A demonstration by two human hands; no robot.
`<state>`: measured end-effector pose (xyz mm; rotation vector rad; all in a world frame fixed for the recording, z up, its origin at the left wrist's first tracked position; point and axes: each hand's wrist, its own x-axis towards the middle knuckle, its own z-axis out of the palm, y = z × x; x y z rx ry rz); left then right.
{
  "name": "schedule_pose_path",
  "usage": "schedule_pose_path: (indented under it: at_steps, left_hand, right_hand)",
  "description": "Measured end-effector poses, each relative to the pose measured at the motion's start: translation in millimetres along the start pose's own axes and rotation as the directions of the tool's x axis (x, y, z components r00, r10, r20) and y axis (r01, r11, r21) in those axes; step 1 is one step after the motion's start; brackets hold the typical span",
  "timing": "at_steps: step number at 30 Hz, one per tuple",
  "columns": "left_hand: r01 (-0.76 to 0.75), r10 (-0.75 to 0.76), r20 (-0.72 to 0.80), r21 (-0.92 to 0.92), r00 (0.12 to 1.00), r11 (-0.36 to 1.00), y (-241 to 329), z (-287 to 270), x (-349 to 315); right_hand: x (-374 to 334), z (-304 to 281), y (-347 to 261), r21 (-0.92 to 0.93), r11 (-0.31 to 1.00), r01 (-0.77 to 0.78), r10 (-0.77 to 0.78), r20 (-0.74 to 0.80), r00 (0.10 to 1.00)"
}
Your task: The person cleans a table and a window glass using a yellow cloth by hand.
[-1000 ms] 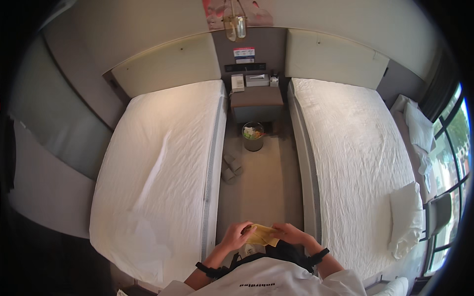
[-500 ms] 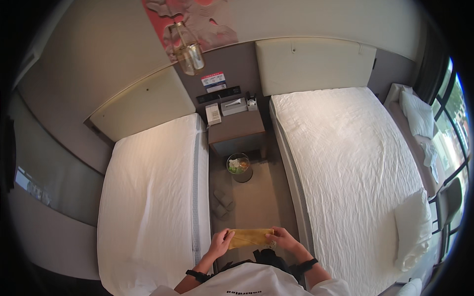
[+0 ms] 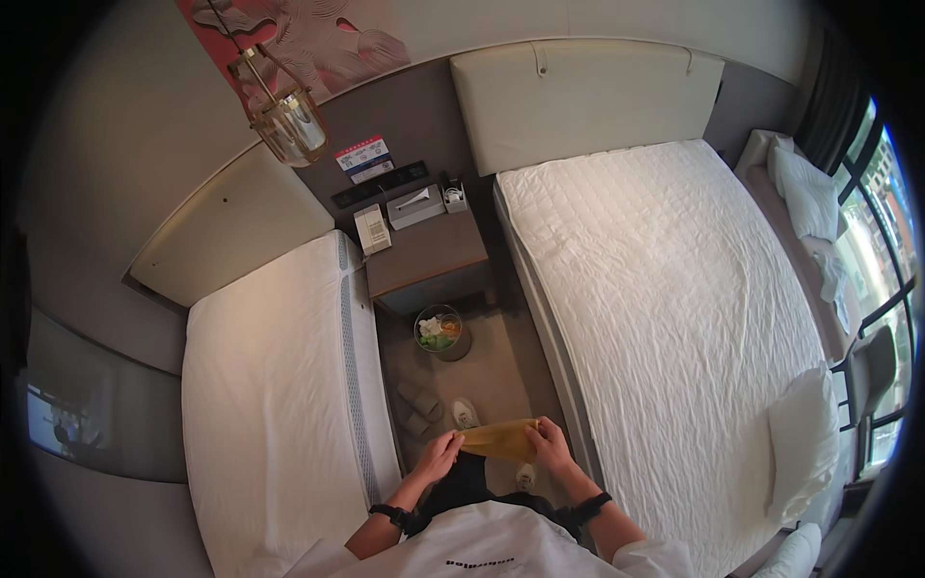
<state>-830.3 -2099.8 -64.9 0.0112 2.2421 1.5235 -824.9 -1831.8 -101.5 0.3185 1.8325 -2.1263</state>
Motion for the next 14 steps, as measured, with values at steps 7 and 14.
schedule_pose_path:
  at_steps: [7, 14]
  left_hand:
    - [0.14, -0.116, 0.158, -0.152, 0.981, 0.978, -56, -66, 113]
    - [0.406, -0.404, 0.057, -0.049, 0.913, 0.912, -115, -171, 182]
  right_hand:
    - [108, 13, -41, -0.174, 0.985, 0.006, -0.004, 0.013, 1.0]
    - [220, 32, -80, 0.085, 0.978, -0.192, 0.21, -0.349, 0.913]
